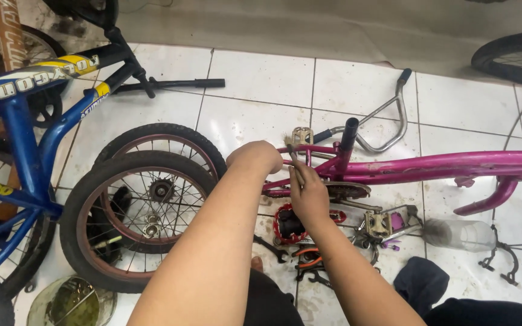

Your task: A person is cleaning and maintaining a pink bicycle frame using a cloth and tools while sitting on the floor.

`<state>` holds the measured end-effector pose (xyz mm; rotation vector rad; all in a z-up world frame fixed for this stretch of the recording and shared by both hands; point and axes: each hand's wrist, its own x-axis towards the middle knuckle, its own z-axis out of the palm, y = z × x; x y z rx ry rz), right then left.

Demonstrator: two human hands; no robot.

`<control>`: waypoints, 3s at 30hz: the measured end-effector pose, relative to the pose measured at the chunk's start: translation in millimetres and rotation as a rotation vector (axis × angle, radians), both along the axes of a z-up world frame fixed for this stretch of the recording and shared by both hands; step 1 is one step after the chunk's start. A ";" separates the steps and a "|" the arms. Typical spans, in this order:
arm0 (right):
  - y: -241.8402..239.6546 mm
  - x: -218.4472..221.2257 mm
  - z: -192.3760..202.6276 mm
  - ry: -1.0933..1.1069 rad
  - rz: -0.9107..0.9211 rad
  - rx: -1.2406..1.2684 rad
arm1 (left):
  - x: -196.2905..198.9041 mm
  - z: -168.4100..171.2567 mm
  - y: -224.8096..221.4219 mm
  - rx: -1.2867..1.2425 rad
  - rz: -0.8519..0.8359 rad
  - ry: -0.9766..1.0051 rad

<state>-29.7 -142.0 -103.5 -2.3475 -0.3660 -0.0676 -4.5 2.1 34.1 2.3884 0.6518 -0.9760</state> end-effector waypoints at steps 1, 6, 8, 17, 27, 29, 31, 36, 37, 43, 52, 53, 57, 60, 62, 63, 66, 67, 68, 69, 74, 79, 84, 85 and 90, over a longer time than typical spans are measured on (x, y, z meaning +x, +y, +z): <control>2.9 3.3 0.6 -0.006 0.000 0.004 | 3.2 -5.1 0.2 0.004 0.000 -0.006; 20.5 7.4 -28.8 0.302 0.033 -0.214 | 4.8 -10.0 -3.5 -0.030 0.037 -0.008; 24.0 8.6 -50.5 0.292 0.049 -0.195 | 10.8 -6.8 -2.7 -0.027 0.025 0.023; 28.0 4.7 -26.9 0.174 -0.054 -0.044 | 9.1 -17.4 7.9 -0.021 0.032 0.053; 22.6 -6.6 -32.8 0.182 -0.154 0.156 | 14.1 -37.2 14.2 -0.028 0.028 0.048; 15.6 -9.2 -46.9 0.168 -0.153 0.141 | 12.4 -36.9 12.8 -0.032 0.035 0.039; 15.5 -6.1 -59.0 0.154 -0.152 0.133 | 12.7 -26.2 10.2 -0.030 0.042 0.030; 30.4 -8.0 -54.1 0.005 -0.012 0.230 | 7.7 13.1 5.4 -0.032 0.015 0.025; 27.6 -5.7 -60.1 -0.001 -0.010 0.234 | 10.3 -3.3 7.5 -0.028 0.016 0.019; 21.6 10.0 -68.9 0.163 -0.082 0.047 | 8.8 -27.6 13.0 -0.039 0.060 0.006; 38.1 24.2 -48.9 0.294 0.037 0.073 | 12.9 -26.7 16.8 -0.011 0.056 0.047; 39.5 28.2 -47.1 0.303 0.112 -0.017 | 13.5 -26.5 17.9 -0.005 0.054 0.051; 38.4 27.3 -50.0 0.323 0.238 -0.165 | 10.3 -26.3 19.4 0.011 0.040 0.071; 35.6 29.4 -53.8 0.320 0.318 -0.251 | 8.5 -22.6 17.9 0.025 0.025 0.072; 31.2 29.7 -52.8 0.317 0.359 -0.298 | 7.3 -19.0 15.1 0.028 0.020 0.071; 28.6 30.9 -51.5 0.313 0.402 -0.344 | 7.4 -16.4 13.2 0.033 0.017 0.069; 16.5 34.2 4.2 0.069 0.558 -0.606 | 4.8 -6.7 4.6 0.039 0.002 0.060; 6.2 36.0 16.1 0.060 0.547 -0.610 | 4.5 -2.6 3.4 0.038 -0.005 0.047; -4.3 37.5 28.0 -0.045 0.555 -0.694 | 4.4 1.5 1.9 0.044 -0.012 0.039; -16.0 36.8 39.3 -0.145 0.561 -0.779 | 2.9 4.6 -0.5 0.047 -0.020 0.034; -64.3 28.3 100.7 -0.073 0.580 -0.654 | 11.4 -21.2 -5.4 0.064 -0.041 -0.042; -103.9 23.3 146.0 0.009 0.472 -0.662 | 21.9 -41.8 -18.4 0.089 -0.082 -0.098; -159.6 18.5 187.2 0.286 0.214 -0.774 | 43.5 -88.3 -20.8 0.019 -0.127 -0.304; -176.9 19.9 188.1 0.287 0.200 -0.775 | 40.6 -64.8 -25.4 0.015 -0.139 -0.308; -270.0 39.7 168.0 0.447 -0.116 -0.571 | 30.9 -5.8 -46.8 -0.129 -0.097 -0.470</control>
